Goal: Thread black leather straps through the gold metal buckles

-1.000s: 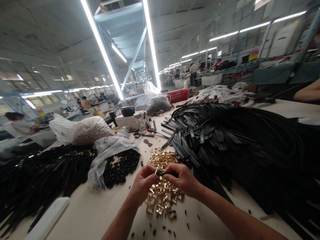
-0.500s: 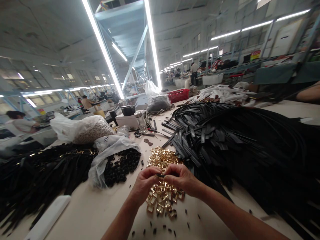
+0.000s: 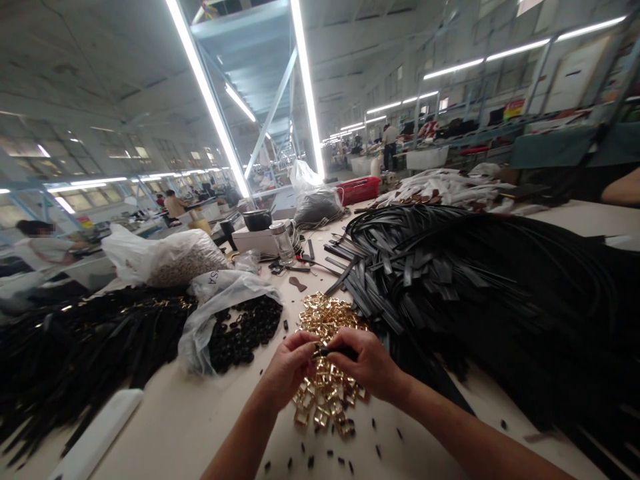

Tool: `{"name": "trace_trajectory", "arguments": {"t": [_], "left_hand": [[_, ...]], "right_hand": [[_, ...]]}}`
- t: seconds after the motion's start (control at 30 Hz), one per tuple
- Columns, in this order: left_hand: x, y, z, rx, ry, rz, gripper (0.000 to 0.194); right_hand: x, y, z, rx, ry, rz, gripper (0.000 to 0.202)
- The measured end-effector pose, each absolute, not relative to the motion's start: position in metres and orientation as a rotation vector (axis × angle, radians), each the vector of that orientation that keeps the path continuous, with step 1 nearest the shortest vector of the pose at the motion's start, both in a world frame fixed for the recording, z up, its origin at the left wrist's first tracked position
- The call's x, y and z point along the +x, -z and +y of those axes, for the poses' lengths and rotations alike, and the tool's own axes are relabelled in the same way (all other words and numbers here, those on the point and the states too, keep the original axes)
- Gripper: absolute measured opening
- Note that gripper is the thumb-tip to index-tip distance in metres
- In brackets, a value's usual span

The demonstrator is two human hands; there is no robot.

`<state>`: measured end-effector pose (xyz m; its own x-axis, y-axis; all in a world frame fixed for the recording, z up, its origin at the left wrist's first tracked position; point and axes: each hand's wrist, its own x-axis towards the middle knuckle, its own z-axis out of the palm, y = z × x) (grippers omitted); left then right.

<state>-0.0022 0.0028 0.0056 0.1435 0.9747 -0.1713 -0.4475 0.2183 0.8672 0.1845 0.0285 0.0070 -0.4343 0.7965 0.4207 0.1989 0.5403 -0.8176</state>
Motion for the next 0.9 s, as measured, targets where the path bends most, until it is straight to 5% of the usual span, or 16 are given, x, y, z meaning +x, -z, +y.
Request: {"name": "trace_trajectory", "arguments": {"t": [0.63, 0.9], "left_hand": [[0.012, -0.003, 0.002, 0.837, -1.209, 0.935, 0.028], [-0.004, 0.000, 0.008, 0.932, -1.249, 0.998, 0.029]], "right_hand": [[0.182, -0.004, 0.022, -0.969, -0.694, -1.941, 0.010], [0.187, -0.012, 0.028, -1.106, -1.022, -2.026, 0.016]]}}
